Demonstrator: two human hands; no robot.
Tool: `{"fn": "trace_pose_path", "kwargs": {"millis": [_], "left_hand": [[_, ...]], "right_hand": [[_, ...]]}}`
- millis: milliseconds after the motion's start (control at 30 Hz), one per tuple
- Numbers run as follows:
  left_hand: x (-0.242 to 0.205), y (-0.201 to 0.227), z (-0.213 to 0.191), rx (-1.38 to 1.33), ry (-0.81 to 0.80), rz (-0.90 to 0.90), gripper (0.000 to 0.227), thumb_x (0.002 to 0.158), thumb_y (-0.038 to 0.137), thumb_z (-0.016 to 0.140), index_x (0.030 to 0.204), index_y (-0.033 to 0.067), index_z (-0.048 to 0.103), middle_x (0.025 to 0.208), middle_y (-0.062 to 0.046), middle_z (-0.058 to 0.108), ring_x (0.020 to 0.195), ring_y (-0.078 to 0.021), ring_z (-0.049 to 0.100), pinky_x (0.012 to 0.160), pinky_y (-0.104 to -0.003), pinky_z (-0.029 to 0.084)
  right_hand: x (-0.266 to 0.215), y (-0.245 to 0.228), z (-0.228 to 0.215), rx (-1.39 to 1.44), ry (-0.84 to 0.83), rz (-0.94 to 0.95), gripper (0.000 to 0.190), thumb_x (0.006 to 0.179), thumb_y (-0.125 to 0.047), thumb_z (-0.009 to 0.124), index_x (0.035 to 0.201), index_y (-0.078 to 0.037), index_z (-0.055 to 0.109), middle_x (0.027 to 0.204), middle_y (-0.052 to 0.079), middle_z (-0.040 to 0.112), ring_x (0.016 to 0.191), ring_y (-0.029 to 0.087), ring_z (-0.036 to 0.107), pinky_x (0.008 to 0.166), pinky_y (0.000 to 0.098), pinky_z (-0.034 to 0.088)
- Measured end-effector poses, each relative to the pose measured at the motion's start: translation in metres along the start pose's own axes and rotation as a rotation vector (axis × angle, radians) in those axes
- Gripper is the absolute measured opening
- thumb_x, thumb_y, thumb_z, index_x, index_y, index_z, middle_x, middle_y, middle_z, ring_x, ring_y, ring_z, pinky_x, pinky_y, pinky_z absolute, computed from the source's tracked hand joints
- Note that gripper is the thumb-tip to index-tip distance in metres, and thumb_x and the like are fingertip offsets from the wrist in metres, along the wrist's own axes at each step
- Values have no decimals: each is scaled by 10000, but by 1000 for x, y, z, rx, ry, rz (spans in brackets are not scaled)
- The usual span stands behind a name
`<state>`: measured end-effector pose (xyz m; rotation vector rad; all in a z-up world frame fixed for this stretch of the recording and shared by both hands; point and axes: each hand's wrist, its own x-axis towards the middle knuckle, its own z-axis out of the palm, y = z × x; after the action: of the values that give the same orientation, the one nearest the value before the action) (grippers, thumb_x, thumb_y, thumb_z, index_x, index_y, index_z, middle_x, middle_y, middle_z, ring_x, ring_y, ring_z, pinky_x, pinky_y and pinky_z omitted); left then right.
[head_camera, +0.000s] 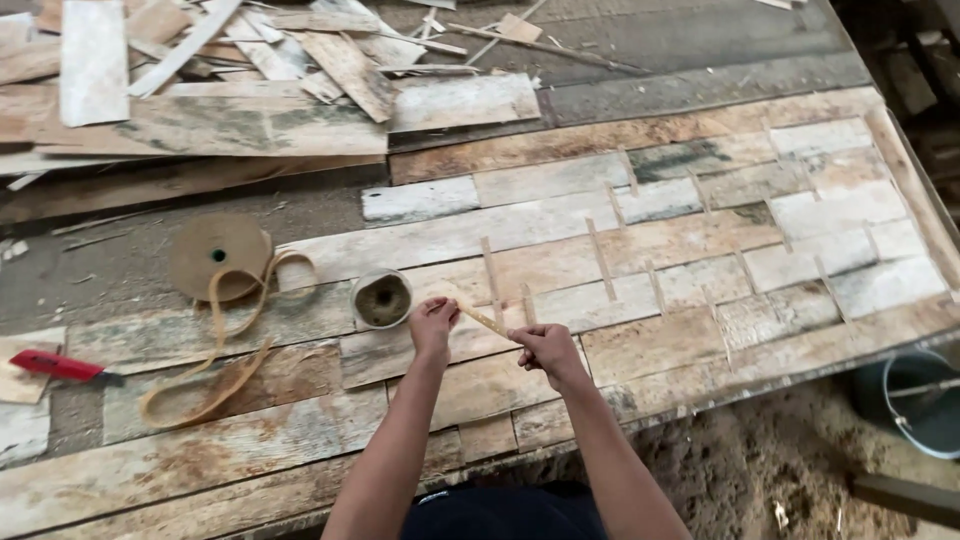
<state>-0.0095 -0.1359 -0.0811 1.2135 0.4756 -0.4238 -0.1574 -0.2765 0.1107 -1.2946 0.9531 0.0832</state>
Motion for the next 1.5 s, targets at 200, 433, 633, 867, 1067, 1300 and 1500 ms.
{"fn": "trace_pose_path", "kwargs": {"millis": [200,433,633,867,1067,1300,1500], "left_hand": [[-63,40,54,148,-60,-22,346,839,5,803,1153,33,661,941,-117,732,777,-197,741,713,-269,644],[-57,-8,84,250,-182,21,253,753,65,852,983,70,746,848,-101,747,732,-168,750,694,-245,638],[-96,4,95,347,-276,57,207,763,70,836,958,56,768,860,-94,744,792,-155,733,756,-256,615],[-107,-9,91,368,-334,71,196,789,95,843,962,53,762,853,-92,730,795,-140,699,756,-249,606],[-116,-14,92,288,-346,6,178,798,57,820,957,36,742,834,-98,715,754,-157,720,701,-221,613],[-122,-19,91,277,-362,-26,155,818,34,795,953,14,722,809,-107,701,722,-167,721,645,-221,606],[-122,-21,94,301,-375,-21,134,818,21,791,938,14,731,787,-110,702,686,-163,717,631,-215,597]], "right_hand": [[-6,41,-41,161,197,61,186,814,-86,815,943,37,763,575,90,556,486,224,673,448,329,610],[-17,68,-73,205,322,15,295,821,-146,876,1013,40,753,841,110,605,723,220,699,619,380,678],[-24,81,-87,352,385,23,229,841,-71,838,985,77,738,844,167,696,762,260,739,717,394,669],[-23,93,-101,424,456,0,200,810,-47,846,927,78,742,792,188,728,731,240,749,729,383,674],[-26,96,-106,459,473,-12,240,789,-58,889,906,94,744,764,220,726,704,267,752,723,405,671],[-24,106,-112,501,474,11,269,770,-53,899,876,118,721,738,222,713,692,257,747,733,395,667],[-14,124,-119,518,461,44,271,775,-60,903,883,89,704,723,228,703,651,284,753,722,385,661]]}}
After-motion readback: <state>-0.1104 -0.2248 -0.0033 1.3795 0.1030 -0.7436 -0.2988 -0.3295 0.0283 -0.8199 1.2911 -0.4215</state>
